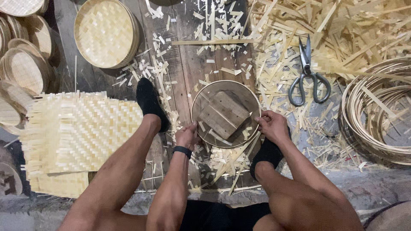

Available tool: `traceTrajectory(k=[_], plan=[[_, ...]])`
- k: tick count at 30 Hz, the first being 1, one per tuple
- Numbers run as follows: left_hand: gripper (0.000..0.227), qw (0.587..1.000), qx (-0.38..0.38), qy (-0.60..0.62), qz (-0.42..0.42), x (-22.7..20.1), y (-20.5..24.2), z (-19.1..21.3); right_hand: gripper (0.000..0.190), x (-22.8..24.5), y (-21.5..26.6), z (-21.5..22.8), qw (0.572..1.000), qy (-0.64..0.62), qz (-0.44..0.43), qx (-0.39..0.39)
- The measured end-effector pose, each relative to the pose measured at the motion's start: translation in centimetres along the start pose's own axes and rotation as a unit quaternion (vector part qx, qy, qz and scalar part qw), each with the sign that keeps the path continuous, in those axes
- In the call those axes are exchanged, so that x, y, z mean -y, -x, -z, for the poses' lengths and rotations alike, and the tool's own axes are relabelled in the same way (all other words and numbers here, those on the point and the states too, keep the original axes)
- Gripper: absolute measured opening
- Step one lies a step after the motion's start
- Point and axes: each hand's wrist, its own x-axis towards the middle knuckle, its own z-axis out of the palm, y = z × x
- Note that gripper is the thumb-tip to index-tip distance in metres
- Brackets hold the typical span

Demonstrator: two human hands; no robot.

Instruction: The person constructs a bamboo steamer or basket by trimming a woven bamboo sheet with shears, fitting it into a circular bamboo frame, and securing the edges.

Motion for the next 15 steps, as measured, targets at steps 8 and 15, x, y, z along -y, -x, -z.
traceTrajectory(k=[8, 15], plan=[[0.027, 0.997, -0.048, 0.025, -0.058, -0.7, -0.1, -3.7, 0.028, -0.9, -2.2, 0.3, 0.991, -0.124, 0.026, -0.038], [0.026, 0.999, -0.003, -0.015, 0.038, -0.3, 5.3, -5.8, 0.025, -1.3, -2.7, 0.0, 0.985, -0.155, -0.068, 0.033]])
